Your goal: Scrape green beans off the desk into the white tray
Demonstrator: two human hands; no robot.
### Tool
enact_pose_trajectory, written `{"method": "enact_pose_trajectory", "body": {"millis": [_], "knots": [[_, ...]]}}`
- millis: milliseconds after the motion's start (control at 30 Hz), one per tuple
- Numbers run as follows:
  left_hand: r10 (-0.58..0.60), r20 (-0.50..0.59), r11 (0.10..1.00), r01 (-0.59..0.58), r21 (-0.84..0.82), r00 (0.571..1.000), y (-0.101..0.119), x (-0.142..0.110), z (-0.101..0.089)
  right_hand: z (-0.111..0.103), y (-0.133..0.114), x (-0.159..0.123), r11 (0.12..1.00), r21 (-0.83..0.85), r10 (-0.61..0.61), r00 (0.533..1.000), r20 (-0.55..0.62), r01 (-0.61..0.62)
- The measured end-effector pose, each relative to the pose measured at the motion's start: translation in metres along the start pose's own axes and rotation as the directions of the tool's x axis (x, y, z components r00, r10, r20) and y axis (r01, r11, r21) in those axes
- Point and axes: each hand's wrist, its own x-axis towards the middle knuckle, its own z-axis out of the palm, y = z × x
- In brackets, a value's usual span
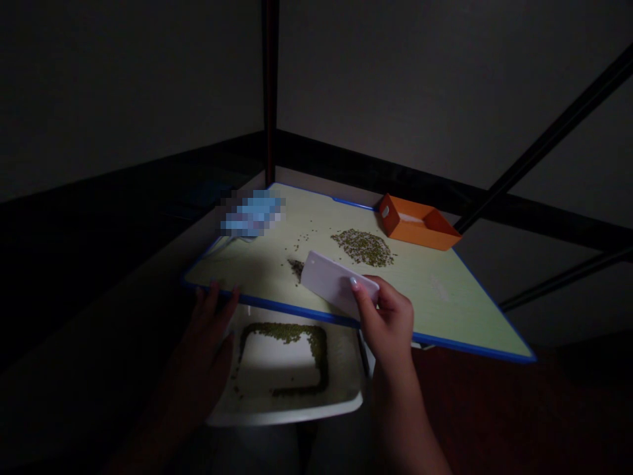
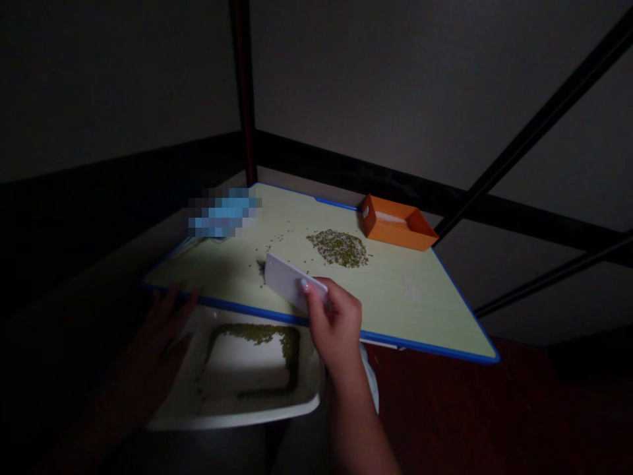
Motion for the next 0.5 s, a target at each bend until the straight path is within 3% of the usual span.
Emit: {"method": "enact_pose_trajectory", "body": {"millis": [267, 500], "knots": [[0.002, -0.002, 1.000, -0.002, 0.002, 1.000, -0.0026, -0.0011, 0.0020, 0.0034, 0.0027, 0.0018, 1.000, -0.018, 0.016, 1.000, -0.001, -0.016], [-0.002, -0.005, 1.000, 0.002, -0.006, 1.000, -0.0004, -0.0015, 0.0006, 0.0043, 0.0082, 0.0008, 0.999, -0.009, 0.041, 0.996, -0.082, -0.042]]}}
